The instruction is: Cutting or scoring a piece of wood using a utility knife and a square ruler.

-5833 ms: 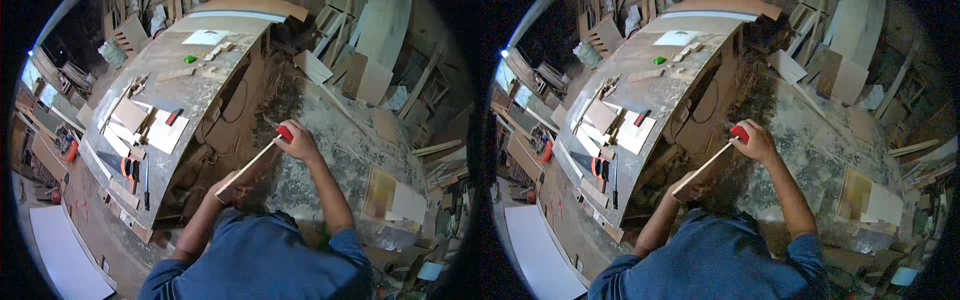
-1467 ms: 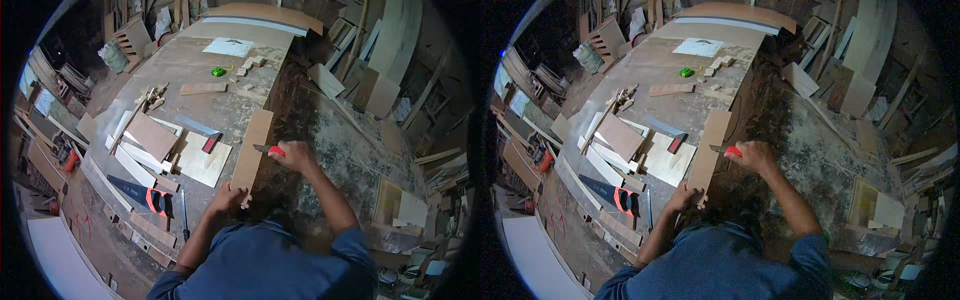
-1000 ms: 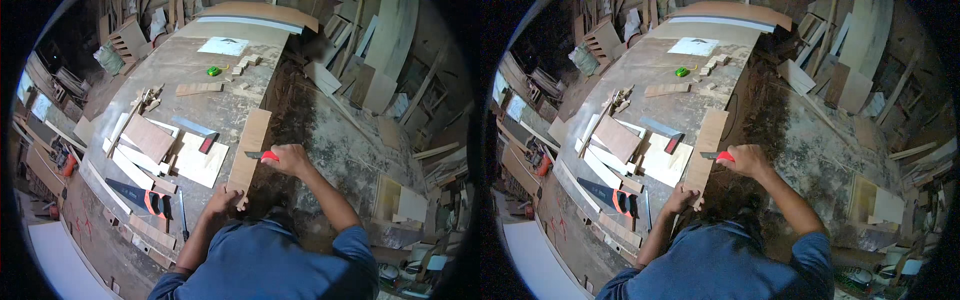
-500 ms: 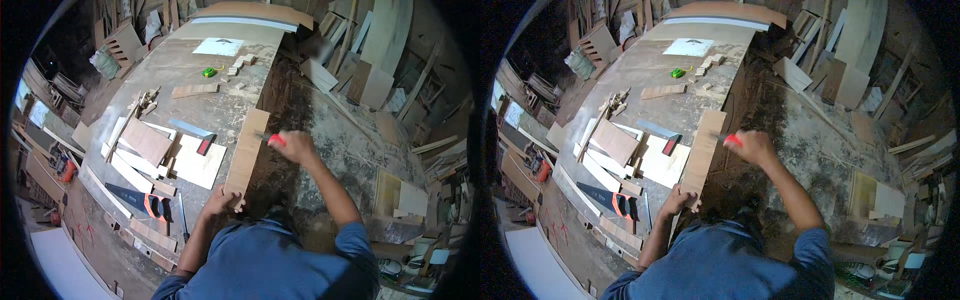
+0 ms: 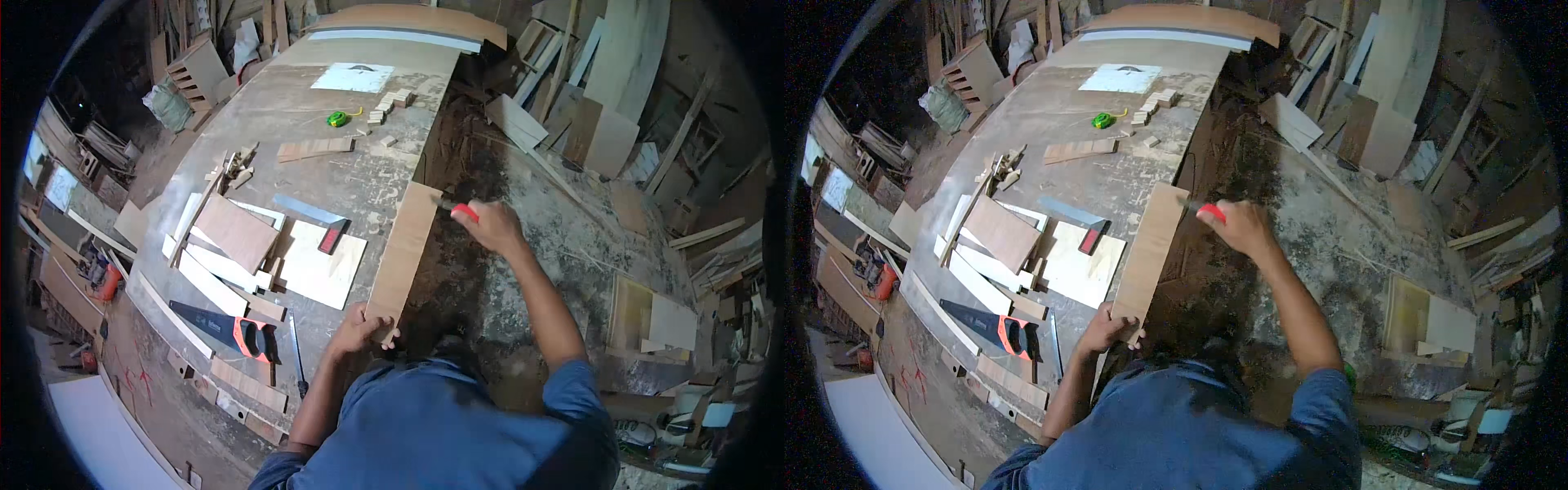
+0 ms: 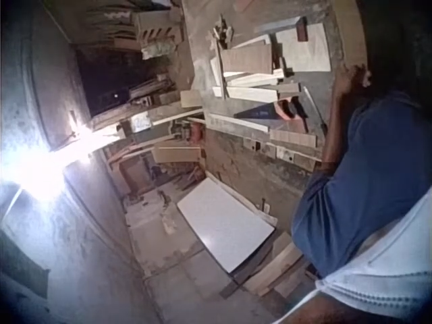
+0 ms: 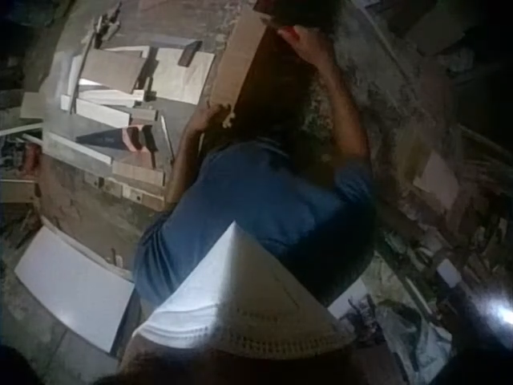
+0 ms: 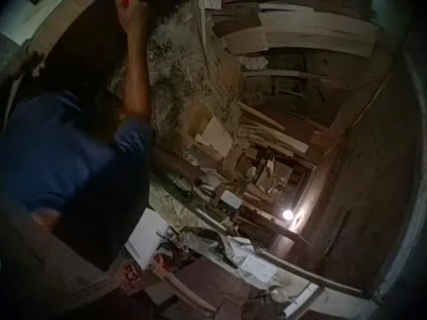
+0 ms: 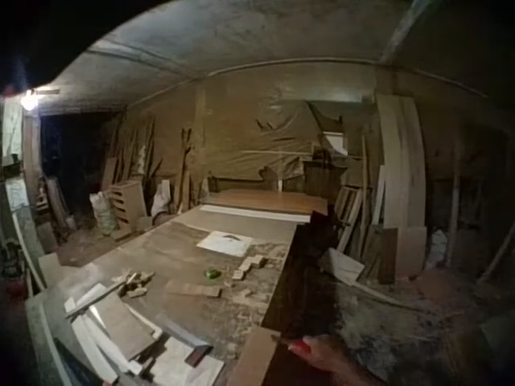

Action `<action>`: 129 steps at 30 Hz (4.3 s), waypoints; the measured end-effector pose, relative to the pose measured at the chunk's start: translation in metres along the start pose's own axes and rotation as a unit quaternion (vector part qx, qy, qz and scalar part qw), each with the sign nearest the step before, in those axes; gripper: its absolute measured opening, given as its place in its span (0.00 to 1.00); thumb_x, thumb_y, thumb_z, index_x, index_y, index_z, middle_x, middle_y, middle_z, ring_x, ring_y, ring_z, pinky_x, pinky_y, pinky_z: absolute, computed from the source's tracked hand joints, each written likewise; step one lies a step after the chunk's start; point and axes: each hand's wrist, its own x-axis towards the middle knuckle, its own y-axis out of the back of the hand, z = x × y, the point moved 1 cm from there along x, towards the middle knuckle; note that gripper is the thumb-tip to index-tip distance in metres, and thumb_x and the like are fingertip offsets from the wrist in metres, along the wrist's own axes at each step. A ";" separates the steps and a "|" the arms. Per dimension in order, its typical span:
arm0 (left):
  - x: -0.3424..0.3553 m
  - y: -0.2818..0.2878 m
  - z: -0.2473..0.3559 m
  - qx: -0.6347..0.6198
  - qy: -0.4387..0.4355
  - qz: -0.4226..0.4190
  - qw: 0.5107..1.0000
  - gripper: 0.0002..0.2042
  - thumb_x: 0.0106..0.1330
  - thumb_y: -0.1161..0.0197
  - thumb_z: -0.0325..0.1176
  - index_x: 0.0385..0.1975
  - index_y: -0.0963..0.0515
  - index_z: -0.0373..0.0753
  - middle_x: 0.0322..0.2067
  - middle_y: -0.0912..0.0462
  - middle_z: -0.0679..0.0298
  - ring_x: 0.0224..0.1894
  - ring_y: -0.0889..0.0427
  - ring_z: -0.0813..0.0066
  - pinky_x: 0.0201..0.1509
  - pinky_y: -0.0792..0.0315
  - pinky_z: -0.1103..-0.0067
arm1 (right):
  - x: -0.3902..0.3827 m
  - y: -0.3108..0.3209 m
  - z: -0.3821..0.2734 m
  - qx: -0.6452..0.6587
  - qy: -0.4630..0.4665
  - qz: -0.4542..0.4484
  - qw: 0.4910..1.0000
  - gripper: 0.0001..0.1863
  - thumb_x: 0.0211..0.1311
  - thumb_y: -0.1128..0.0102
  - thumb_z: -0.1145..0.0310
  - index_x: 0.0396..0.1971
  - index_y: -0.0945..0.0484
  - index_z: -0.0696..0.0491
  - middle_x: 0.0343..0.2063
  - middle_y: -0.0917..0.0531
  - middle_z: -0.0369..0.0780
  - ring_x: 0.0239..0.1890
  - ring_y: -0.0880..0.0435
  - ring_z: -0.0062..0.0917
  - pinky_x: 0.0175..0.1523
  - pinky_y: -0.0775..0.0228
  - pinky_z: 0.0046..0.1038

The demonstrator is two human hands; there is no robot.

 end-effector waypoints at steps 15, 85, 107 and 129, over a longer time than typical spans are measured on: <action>0.001 0.000 -0.007 0.025 -0.011 -0.012 1.000 0.09 0.63 0.43 0.30 0.38 0.25 0.31 0.25 0.18 0.57 0.23 0.18 0.69 0.26 0.23 0.77 | -0.007 -0.006 0.000 -0.065 -0.006 -0.014 0.998 0.32 0.61 0.51 0.34 0.24 0.24 0.53 0.20 0.20 0.50 0.27 0.18 0.48 0.30 0.28 0.48; -0.005 0.040 0.016 0.403 -0.342 0.223 0.820 0.12 0.54 0.28 0.28 0.36 0.21 0.36 0.31 0.16 0.59 0.34 0.16 0.68 0.38 0.24 0.77 | -0.053 -0.089 -0.091 0.317 0.149 -0.059 0.935 0.18 0.49 0.27 0.67 0.39 0.20 0.59 0.39 0.18 0.46 0.41 0.17 0.37 0.45 0.25 0.33; 0.034 -0.002 0.000 0.227 -0.297 0.220 0.901 0.28 0.67 0.46 0.26 0.67 0.43 0.32 0.59 0.29 0.47 0.63 0.31 0.61 0.66 0.39 0.72 | -0.027 -0.093 -0.156 0.541 -0.130 0.112 0.823 0.18 0.51 0.25 0.63 0.34 0.22 0.59 0.31 0.17 0.38 0.33 0.19 0.22 0.39 0.27 0.27; 0.066 0.024 0.024 -0.131 -0.281 0.154 0.938 0.17 0.74 0.59 0.34 0.54 0.30 0.29 0.46 0.21 0.57 0.48 0.22 0.74 0.57 0.32 0.78 | 0.005 -0.109 -0.102 0.607 -0.160 -0.039 0.777 0.08 0.62 0.36 0.67 0.29 0.23 0.55 0.21 0.23 0.31 0.17 0.33 0.09 0.20 0.43 0.15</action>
